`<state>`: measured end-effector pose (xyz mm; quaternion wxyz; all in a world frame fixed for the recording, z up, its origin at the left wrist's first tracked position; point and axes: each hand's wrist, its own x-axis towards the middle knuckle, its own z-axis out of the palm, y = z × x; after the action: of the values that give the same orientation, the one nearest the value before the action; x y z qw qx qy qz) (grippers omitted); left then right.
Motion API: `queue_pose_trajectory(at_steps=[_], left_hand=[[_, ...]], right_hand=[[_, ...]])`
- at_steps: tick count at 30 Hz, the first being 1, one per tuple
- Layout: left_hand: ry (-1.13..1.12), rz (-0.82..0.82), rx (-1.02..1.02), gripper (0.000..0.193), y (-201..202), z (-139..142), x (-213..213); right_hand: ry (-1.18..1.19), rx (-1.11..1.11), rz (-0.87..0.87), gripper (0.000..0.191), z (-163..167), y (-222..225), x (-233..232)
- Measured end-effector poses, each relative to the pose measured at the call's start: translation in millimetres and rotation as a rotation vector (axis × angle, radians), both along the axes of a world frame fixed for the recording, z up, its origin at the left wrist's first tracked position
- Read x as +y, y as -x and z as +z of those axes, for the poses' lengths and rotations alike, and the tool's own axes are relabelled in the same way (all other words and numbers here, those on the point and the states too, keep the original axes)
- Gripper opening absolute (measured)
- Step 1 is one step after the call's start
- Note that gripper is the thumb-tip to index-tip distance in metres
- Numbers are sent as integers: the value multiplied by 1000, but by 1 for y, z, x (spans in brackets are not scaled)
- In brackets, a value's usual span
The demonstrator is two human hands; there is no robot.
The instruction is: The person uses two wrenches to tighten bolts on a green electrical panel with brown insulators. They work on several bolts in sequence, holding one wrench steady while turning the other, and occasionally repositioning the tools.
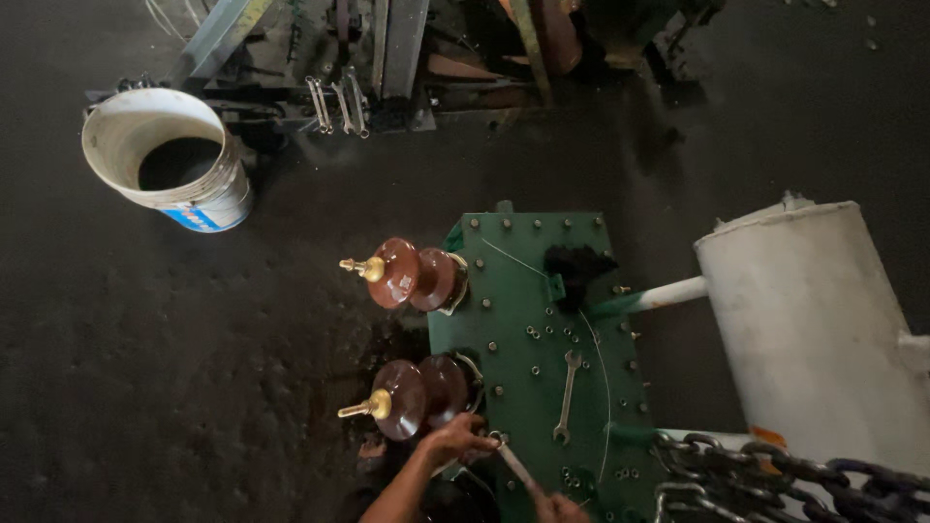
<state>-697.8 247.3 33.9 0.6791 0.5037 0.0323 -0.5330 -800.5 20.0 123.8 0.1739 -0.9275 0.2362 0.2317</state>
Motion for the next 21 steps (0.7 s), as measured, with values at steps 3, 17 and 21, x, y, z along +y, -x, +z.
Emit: queue_pose_trajectory(at_steps=[3, 17, 21], left_hand=[[18, -30, -4, 39, -4, -13, 8], [297, 293, 411, 34, 54, -45, -28], [376, 342, 400, 31, 52, -44, -31]], right_hand=[[-47, 11, -10, 53, -18, 2, 26], [54, -313, -294, 57, -36, -57, 75], [160, -434, -238, 60, -64, -92, 85]])
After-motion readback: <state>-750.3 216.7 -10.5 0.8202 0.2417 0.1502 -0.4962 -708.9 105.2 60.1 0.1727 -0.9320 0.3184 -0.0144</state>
